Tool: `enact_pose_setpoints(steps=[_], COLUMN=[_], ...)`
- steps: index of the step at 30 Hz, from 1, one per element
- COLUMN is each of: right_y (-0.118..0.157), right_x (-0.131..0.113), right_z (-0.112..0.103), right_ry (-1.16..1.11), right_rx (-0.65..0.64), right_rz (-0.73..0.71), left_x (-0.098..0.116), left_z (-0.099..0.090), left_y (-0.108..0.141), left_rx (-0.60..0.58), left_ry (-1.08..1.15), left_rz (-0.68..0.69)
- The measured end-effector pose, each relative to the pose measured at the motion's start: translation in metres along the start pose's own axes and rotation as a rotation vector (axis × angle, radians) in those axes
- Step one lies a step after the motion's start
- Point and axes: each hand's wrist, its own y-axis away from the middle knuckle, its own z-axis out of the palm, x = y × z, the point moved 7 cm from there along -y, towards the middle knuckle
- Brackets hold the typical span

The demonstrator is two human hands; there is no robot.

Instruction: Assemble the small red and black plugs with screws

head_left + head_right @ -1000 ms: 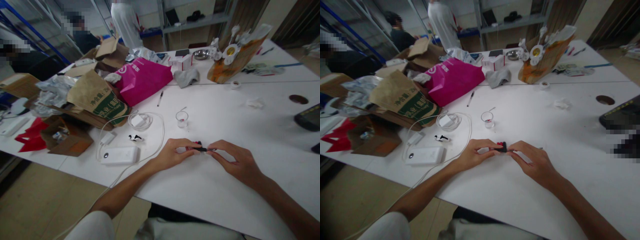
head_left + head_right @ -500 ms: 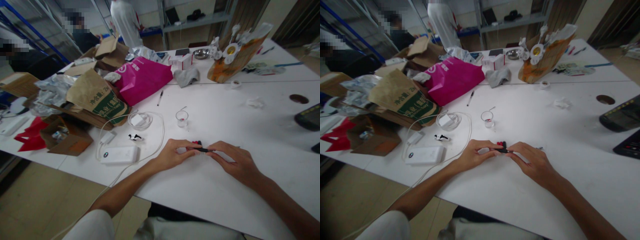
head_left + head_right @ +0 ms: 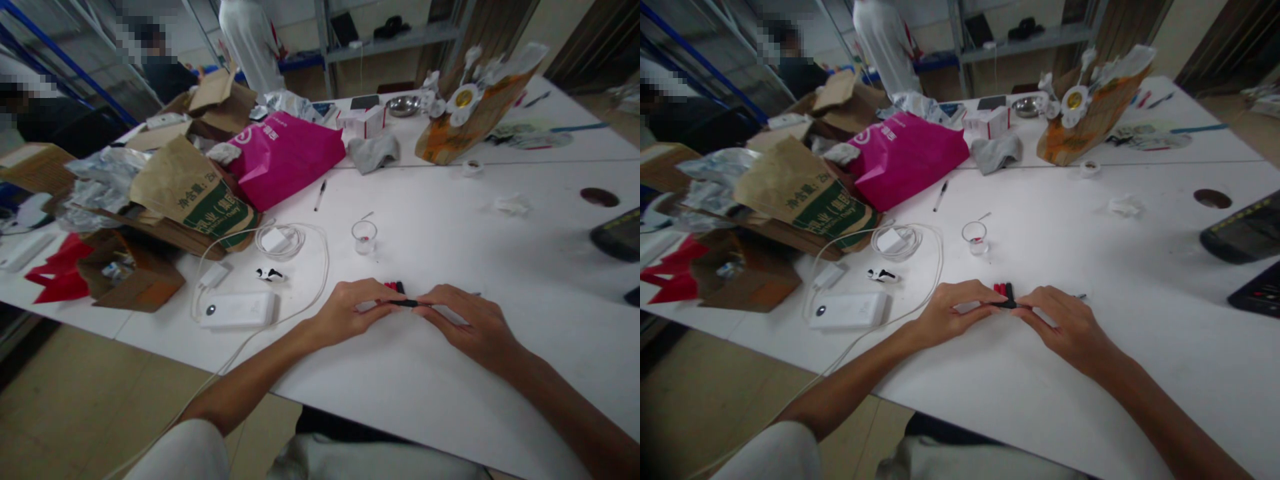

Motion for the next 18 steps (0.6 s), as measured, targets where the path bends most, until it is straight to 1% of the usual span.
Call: enact_pose_setpoints(steps=[4,9,12,15,18], right_y=[-0.0009,-0.0035,-0.0035,-0.0018,-0.0003], right_x=[-0.0002,-0.0031,-0.0034,-0.0012,-0.0019], right_z=[0.0011,0.0022,0.0025,0.0029,0.0017], right_ry=[-0.008,-0.01,-0.014,-0.012,0.022], right_rx=[-0.013,-0.019,-0.01,-0.005,0.012], right_rz=[0.009,-0.004,-0.012,0.002,-0.008], left_x=[0.0051,0.0049,0.0051,0.0043,0.0015], left_z=[-0.0002,0.001,0.0014,0.0014,0.0018], left_y=[0.0001,0.0018,0.003,0.0035,0.0038], left_rx=[0.001,0.0,0.019,0.046,0.055], left_ry=[-0.023,-0.064,-0.063,-0.078,-0.115], left_rz=[0.062,0.094,0.124,0.127,0.101])
